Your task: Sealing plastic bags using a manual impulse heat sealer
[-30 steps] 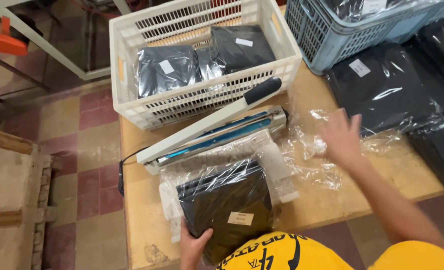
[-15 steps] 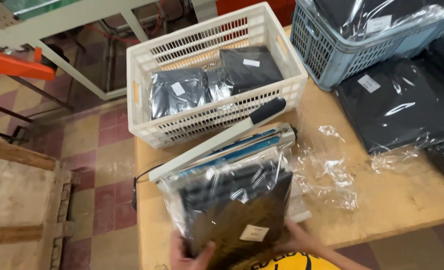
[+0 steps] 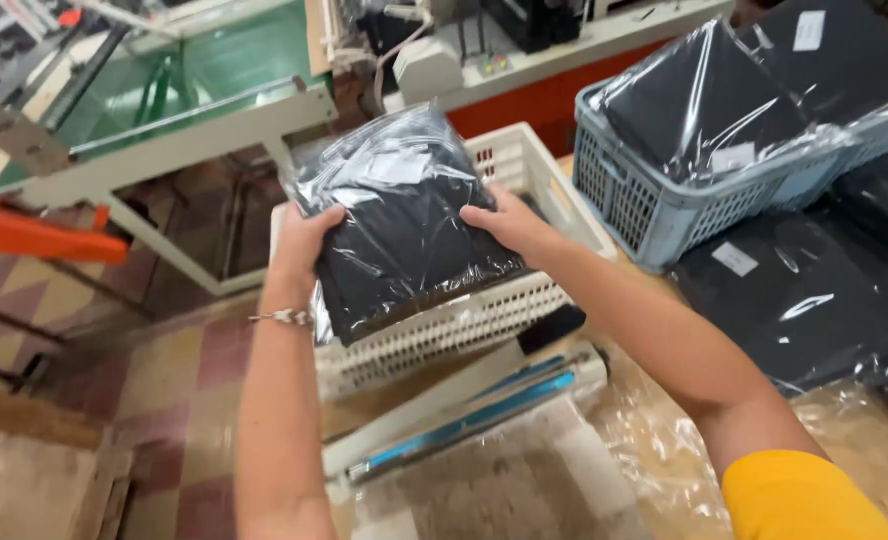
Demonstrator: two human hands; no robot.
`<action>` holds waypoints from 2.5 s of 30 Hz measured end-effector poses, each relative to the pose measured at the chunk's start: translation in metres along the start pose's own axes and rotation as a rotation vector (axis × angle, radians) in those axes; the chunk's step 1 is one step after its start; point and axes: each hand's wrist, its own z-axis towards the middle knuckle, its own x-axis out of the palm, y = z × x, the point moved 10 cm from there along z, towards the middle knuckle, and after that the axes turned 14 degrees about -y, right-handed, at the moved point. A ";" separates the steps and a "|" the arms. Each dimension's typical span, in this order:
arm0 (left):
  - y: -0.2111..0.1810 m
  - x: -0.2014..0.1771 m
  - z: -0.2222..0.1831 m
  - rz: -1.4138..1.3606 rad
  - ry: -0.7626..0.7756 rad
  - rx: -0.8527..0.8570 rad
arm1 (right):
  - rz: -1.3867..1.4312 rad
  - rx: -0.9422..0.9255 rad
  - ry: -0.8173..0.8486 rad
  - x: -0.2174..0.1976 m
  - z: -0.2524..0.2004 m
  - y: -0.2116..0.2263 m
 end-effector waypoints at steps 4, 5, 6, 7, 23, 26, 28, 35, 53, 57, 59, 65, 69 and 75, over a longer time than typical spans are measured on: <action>0.074 0.054 0.040 -0.081 0.000 -0.069 | -0.084 0.018 0.053 -0.011 0.081 -0.071; 0.098 0.064 0.049 -0.072 0.006 -0.125 | -0.151 0.103 0.098 -0.016 0.096 -0.101; 0.128 0.075 0.049 -0.056 0.016 -0.195 | -0.218 0.204 0.141 -0.027 0.102 -0.138; 0.148 0.074 0.056 -0.055 0.037 -0.204 | -0.220 0.217 0.122 -0.032 0.110 -0.149; 0.078 0.167 -0.030 0.902 0.284 0.695 | -1.177 0.121 -0.873 -0.660 -0.107 -0.228; 0.008 0.246 -0.165 0.733 0.503 0.930 | -1.065 0.319 -0.970 -0.712 -0.153 -0.253; -0.007 0.307 -0.262 0.673 0.732 1.025 | -1.021 0.331 -1.087 -0.703 -0.189 -0.262; 0.057 0.540 -0.533 0.576 1.176 1.674 | 0.262 0.556 -0.672 -0.461 -0.249 -0.388; 0.174 0.783 -0.576 1.253 1.370 1.494 | 1.432 0.604 -0.648 -0.401 -0.210 -0.407; 0.116 0.738 -0.552 1.135 1.472 1.416 | 1.554 0.548 -0.828 -0.408 -0.207 -0.405; 0.085 0.700 -0.531 1.042 1.417 1.407 | 1.537 0.578 -0.802 -0.411 -0.198 -0.412; 0.017 0.585 -0.485 0.646 0.992 1.479 | 1.211 0.441 -0.838 -0.467 -0.221 -0.324; -0.039 0.477 -0.463 0.213 0.708 1.152 | 0.747 -0.076 -0.989 -0.563 -0.221 -0.277; -0.079 0.306 -0.484 0.138 0.586 0.596 | 0.342 -0.068 -0.765 -0.530 -0.267 -0.255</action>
